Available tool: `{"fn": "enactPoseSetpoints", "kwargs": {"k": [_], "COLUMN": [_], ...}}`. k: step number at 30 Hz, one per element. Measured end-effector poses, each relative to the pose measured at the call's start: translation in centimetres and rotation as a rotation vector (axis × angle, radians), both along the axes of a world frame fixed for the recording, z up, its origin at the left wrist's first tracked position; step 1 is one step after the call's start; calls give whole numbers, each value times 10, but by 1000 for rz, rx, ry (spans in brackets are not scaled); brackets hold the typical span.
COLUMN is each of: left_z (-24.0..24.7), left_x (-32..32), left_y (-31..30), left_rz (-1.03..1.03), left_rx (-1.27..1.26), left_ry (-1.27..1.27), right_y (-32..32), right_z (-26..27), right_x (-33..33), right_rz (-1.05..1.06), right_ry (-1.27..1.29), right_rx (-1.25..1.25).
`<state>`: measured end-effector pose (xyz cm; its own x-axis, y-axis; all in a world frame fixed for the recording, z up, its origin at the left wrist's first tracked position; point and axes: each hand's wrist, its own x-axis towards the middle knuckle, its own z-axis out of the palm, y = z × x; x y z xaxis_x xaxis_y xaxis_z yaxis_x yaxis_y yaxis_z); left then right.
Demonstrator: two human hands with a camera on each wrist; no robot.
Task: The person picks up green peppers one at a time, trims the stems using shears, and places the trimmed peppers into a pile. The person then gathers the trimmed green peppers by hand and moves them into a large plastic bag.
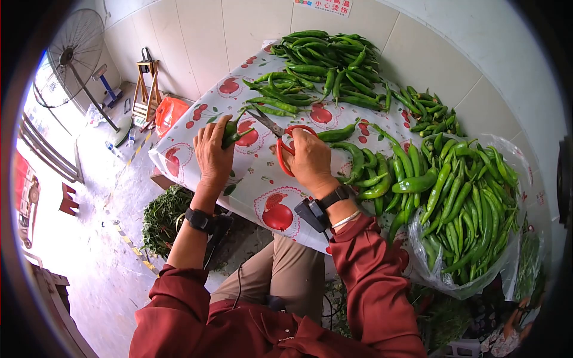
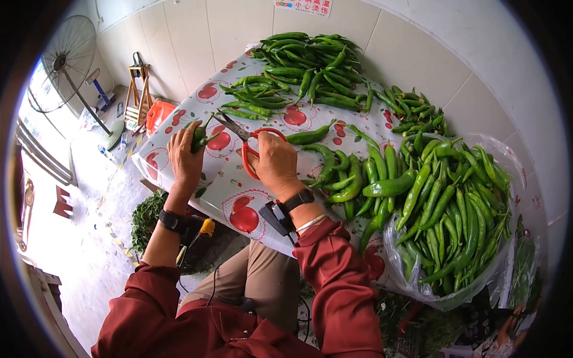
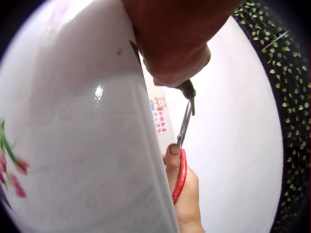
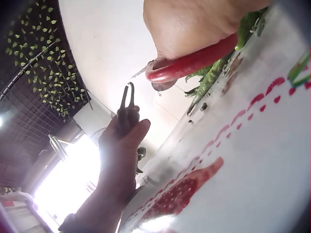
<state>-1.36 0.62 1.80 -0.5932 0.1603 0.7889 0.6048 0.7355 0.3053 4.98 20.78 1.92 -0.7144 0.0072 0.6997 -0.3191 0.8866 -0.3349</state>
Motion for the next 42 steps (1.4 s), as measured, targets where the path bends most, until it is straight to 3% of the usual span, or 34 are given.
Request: {"fn": "enactPoseSetpoints", "kwargs": {"k": [21,42], "left_z": [1,-5], "left_x": [2,-3], "left_y": [2,-2], "left_rz": [51,62], "left_rx": [-105,-117], "left_ry": [48,25], "right_y": [-3,-6], "right_z": [1,-9], "right_x": [4,-1], "right_rz": [-60,-60], "right_ry": [-177,-121], "right_rx": [57,-21]}}
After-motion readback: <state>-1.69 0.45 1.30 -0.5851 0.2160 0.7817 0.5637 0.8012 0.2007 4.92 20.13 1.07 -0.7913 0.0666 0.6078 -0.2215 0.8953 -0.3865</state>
